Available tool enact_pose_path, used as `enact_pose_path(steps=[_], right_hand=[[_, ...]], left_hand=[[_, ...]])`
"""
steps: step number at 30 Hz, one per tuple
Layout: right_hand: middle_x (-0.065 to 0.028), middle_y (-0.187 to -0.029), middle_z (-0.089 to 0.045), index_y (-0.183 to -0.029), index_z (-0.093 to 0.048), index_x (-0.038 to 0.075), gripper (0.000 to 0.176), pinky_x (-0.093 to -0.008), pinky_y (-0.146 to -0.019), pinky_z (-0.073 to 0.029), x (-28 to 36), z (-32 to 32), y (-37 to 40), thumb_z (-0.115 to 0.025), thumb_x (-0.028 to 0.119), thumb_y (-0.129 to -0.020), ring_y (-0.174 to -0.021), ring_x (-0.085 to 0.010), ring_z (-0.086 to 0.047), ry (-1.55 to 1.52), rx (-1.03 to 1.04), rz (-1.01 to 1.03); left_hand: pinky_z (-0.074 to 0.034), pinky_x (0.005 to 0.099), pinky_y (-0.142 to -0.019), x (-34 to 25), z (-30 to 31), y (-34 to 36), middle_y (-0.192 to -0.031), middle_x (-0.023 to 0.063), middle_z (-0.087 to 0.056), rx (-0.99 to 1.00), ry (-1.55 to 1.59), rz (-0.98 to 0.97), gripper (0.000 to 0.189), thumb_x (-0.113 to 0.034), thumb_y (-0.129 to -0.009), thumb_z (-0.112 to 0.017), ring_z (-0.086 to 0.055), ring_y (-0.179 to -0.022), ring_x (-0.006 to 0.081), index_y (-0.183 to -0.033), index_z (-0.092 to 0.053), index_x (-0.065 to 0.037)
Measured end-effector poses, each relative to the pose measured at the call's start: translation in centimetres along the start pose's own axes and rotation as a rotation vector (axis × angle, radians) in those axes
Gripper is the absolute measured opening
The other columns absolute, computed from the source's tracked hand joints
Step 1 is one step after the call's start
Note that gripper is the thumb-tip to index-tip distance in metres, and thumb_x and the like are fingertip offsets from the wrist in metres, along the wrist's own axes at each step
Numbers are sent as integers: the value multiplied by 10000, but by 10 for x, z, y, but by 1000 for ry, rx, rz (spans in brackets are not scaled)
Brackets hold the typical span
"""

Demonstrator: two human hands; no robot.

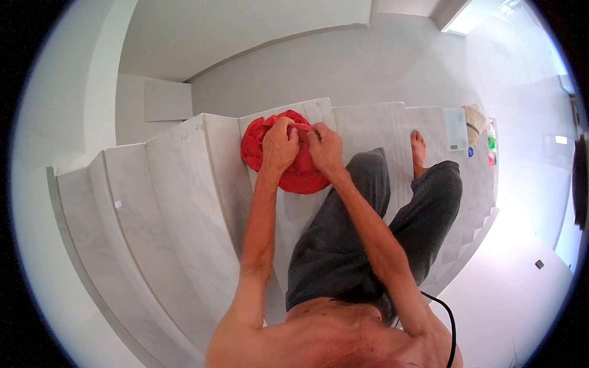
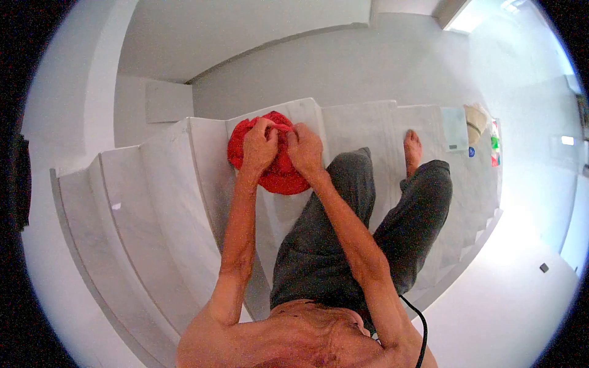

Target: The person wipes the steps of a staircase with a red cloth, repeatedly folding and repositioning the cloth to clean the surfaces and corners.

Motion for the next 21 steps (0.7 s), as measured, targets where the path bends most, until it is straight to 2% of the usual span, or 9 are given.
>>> enact_pose_path(steps=[3, 4, 9, 12, 15, 21], right_hand=[[-236, -900, -633, -928, -611, 10, 188, -542, -746, -464, 3, -4, 5, -596, 198, -921, -873, -459, -610, 119, 12, 90], [-236, -911, -634, -928, -613, 9, 195, -545, -751, -466, 6, -5, 8, -601, 203, -919, -881, -457, -611, 174, 15, 130], [-232, -876, -629, -944, -628, 8, 216, -536, -749, -476, -1, -10, 8, -596, 221, -929, -869, -450, -611, 362, 90, -1], [-229, -890, -620, -964, -617, 12, 190, -544, -755, -469, -5, -12, 6, -570, 193, -929, -863, -443, -607, 369, 120, 13], [-225, -909, -616, -994, -608, 19, 177, -551, -762, -467, 0, -14, 12, -555, 174, -928, -866, -436, -610, 388, 126, 43], [-250, -909, -630, -972, -632, 10, 205, -540, -751, -478, 4, -18, 8, -519, 182, -973, -870, -446, -623, 373, 92, -40]], left_hand=[[-514, 434, -804, 12, -3, 1, -906, 163, -686, 37, 14, 155, 108, -126, -858, -663, -654, -890, 347, -910, -650, -32], [-516, 413, -804, 13, -4, 0, -916, 158, -692, 65, 74, 144, 117, -124, -865, -657, -660, -887, 321, -928, -658, -26], [-514, 326, -796, 0, -4, 0, -966, 135, -721, 268, 363, 135, 198, -119, -886, -644, -662, -869, 196, -1034, -695, 3], [-507, 315, -796, -1, -6, 0, -1001, 125, -727, 354, 484, 242, 238, -120, -880, -656, -648, -882, 165, -1075, -702, 9], [-506, 317, -815, 13, -12, -5, -980, 136, -725, 358, 289, 277, 207, -117, -877, -655, -663, -903, 194, -1045, -712, -10], [-508, 451, -775, 2, -20, -25, -909, 163, -661, 59, -23, -114, 152, -162, -868, -621, -638, -883, 366, -919, -674, -29]])
Point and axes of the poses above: each hand's wrist, its own y-axis away from the middle knuckle, its own z-axis out of the back of the hand, x = y × z, the point moved 6 cm from there along -y, towards the middle knuckle
